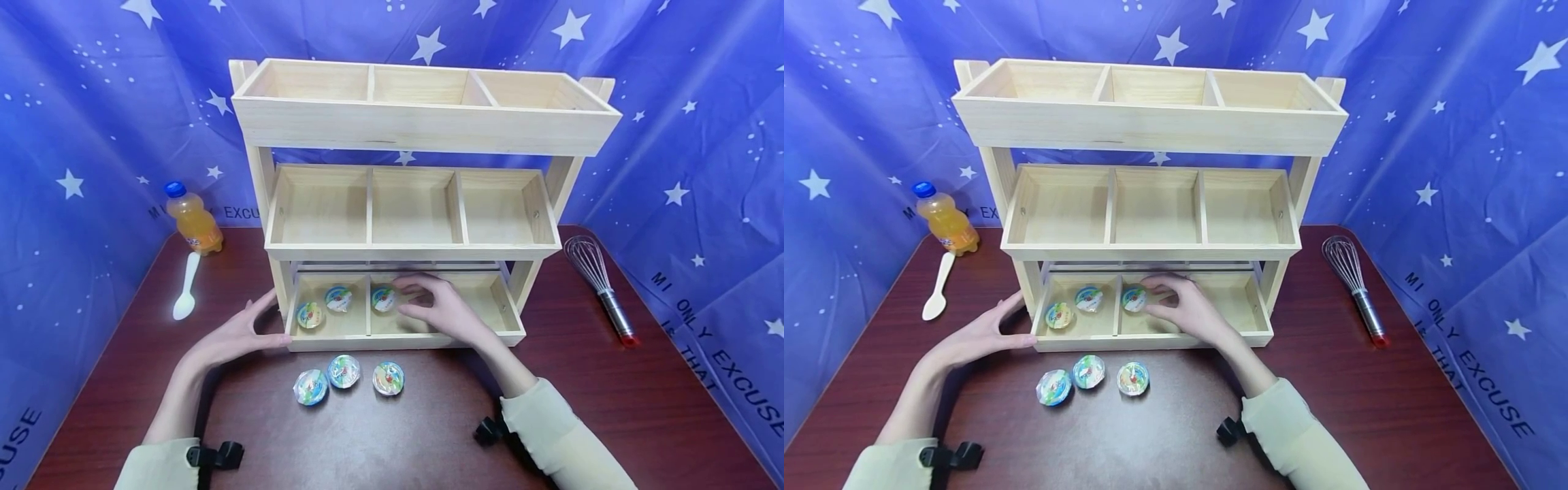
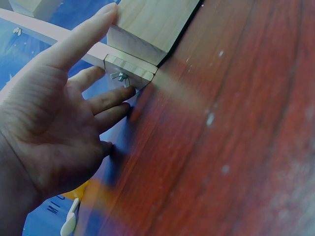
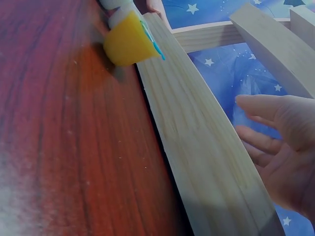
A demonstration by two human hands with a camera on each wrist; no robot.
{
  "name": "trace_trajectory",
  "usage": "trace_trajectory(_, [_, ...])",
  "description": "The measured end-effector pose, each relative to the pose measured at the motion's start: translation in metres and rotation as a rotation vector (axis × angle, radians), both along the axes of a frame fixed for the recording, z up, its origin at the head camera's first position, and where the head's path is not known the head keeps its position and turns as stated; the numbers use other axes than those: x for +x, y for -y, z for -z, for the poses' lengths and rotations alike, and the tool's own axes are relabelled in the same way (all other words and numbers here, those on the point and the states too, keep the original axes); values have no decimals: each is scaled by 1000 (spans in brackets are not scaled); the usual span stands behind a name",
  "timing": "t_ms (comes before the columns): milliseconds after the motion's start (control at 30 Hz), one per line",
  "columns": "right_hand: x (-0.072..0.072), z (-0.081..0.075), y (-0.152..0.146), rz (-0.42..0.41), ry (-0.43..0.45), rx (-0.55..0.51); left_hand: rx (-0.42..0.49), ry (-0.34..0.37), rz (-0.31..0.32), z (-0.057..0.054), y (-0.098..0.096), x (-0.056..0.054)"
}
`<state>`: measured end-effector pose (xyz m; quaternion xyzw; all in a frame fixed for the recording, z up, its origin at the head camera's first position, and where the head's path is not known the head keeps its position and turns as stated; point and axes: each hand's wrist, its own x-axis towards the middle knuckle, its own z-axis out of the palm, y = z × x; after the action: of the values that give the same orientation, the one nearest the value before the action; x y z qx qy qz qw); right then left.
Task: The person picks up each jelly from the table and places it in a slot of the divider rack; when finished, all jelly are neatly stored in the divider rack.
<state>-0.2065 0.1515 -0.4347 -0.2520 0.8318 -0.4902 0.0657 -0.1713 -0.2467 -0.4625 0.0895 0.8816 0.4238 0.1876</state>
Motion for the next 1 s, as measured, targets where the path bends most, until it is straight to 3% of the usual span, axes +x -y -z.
trace_trajectory(200, [7, 1, -1, -11, -18, -35, -3, -9, 3, 1, 0, 0])
trace_trajectory(467, [15, -6, -1, -93, -11, -65, -18, -9, -1, 1, 1, 1])
trace_trajectory(767, [27, -16, 1, -311, 119, -105, -11, -9, 2, -1, 0, 1])
trace_trajectory(1000, [34, -19, 3, -462, 144, -29, -9, -12, 2, -1, 0, 1])
